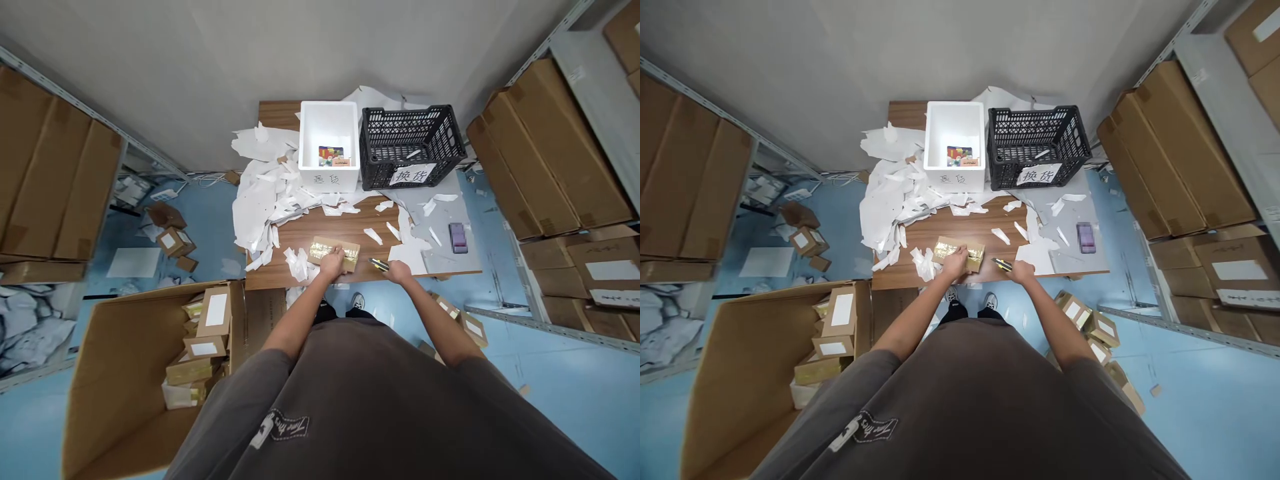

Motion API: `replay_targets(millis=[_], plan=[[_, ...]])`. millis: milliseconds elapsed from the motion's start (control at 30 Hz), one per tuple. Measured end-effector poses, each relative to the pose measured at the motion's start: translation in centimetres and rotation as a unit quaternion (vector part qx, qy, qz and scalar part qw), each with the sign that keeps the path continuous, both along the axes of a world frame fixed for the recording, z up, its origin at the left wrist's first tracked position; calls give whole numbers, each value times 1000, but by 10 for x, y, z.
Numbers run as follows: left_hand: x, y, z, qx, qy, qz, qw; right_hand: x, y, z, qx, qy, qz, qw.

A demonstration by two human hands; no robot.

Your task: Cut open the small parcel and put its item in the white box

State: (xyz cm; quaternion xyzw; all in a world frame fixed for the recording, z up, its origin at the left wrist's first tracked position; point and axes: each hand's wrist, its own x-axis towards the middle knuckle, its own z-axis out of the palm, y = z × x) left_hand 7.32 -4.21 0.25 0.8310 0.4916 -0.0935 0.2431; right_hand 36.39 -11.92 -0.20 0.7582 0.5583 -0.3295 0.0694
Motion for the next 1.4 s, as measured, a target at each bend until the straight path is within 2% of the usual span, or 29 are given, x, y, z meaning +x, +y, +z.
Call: replay_targets(millis=[67, 133, 300, 467, 667, 833, 967, 1067, 1233, 1400], plan=[[2, -9, 2, 28, -2, 8, 1000, -11, 2, 2, -22, 19, -30, 999], [2, -15, 3, 49, -4, 10, 999, -25, 0, 2, -36, 77, -79, 993], [1, -20, 5, 43, -3, 18, 999, -58, -10, -3, -37, 261, -183, 947], [-6, -17, 2, 14, -20, 30, 999, -77, -11, -16, -11, 283, -233, 930], [-11, -8, 2, 7, -51, 57, 997, -79, -16, -20, -11, 298, -248, 922], [-9, 6, -9, 32, -14, 91, 995, -76, -13, -10, 0, 281, -208, 937], [-12, 24, -24, 3, 3, 82, 997, -75, -9, -1, 44, 233, -121, 964], [-15, 34, -29, 1, 1, 62, 998, -75, -8, 3, 45, 188, -51, 980], [-20, 31, -30, 32, -14, 44, 998, -70, -6, 10, 29, 81, 22, 996], [-21, 25, -32, 37, -39, 36, 998, -75, 12, 17, 6, 14, 84, 996]])
